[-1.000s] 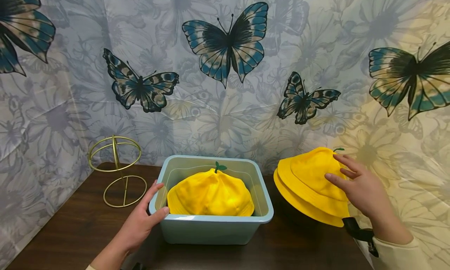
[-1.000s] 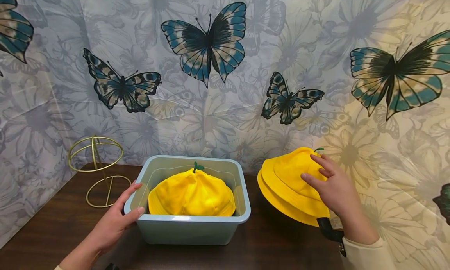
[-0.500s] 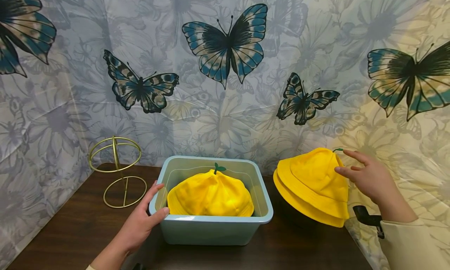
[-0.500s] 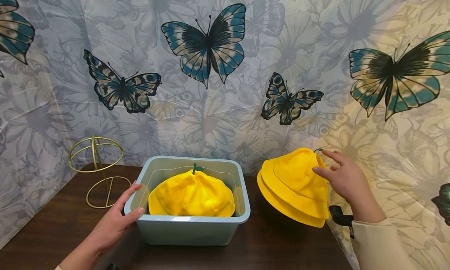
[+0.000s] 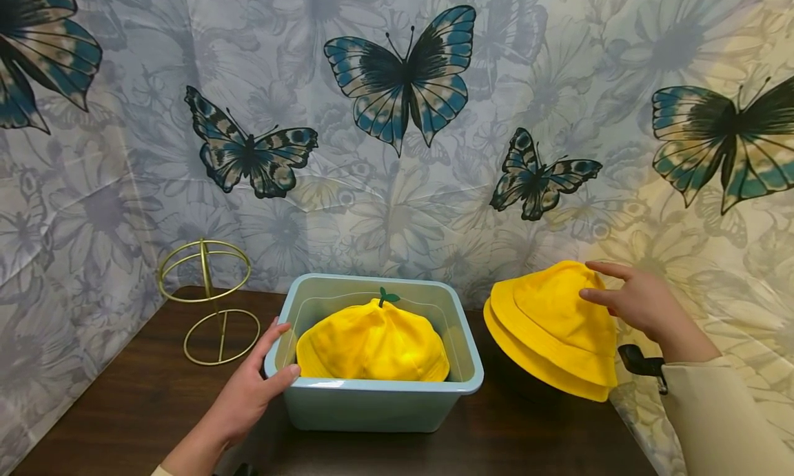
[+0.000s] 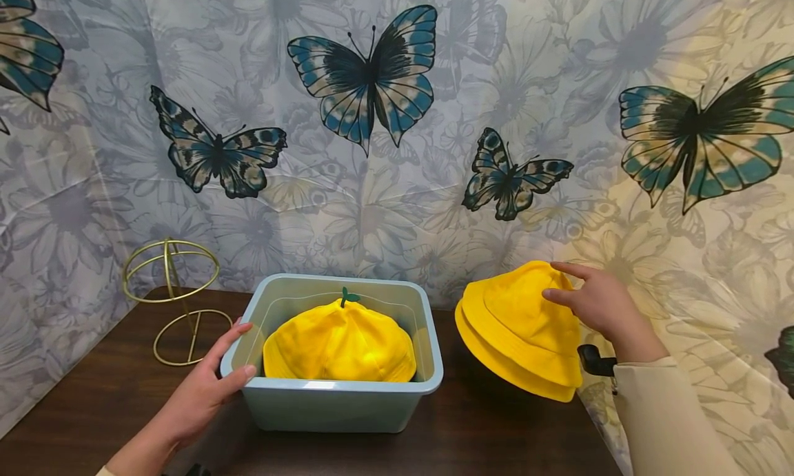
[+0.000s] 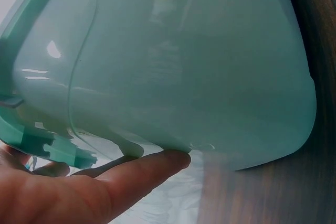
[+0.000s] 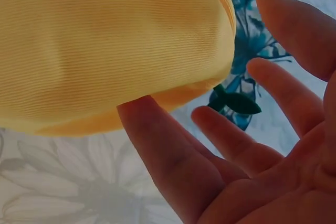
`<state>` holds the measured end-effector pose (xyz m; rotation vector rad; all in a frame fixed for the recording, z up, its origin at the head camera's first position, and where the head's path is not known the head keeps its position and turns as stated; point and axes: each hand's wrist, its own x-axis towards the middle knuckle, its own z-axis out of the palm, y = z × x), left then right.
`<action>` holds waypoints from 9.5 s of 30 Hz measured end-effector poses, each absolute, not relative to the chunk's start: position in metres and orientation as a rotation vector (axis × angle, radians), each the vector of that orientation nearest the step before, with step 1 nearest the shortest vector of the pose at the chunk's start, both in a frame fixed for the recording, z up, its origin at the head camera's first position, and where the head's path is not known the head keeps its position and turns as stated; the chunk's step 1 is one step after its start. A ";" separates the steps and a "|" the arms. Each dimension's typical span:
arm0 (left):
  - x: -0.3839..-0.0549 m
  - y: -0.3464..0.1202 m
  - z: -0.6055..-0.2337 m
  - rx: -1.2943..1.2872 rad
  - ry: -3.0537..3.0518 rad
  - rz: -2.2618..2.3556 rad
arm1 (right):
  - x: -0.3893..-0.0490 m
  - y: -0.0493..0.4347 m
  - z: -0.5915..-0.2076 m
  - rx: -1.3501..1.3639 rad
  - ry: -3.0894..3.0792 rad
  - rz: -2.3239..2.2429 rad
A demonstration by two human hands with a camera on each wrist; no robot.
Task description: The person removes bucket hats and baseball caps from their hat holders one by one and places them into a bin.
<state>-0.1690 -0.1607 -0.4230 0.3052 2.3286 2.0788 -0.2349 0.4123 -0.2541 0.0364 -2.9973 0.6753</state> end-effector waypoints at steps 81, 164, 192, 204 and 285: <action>-0.170 -0.161 -0.421 0.293 2.338 2.045 | -0.259 0.409 -0.235 0.069 -2.810 0.303; -0.170 -0.163 -0.423 0.326 2.332 2.056 | -0.221 0.258 -0.179 0.525 -2.480 0.607; -0.170 -0.164 -0.424 0.353 2.331 2.060 | -0.238 0.181 -0.214 0.901 -2.387 0.870; -0.170 -0.163 -0.422 0.315 2.369 2.024 | -0.249 0.176 -0.250 0.902 -2.403 0.867; -0.169 -0.162 -0.422 0.305 2.344 2.052 | -0.263 0.151 -0.292 1.305 -2.691 0.473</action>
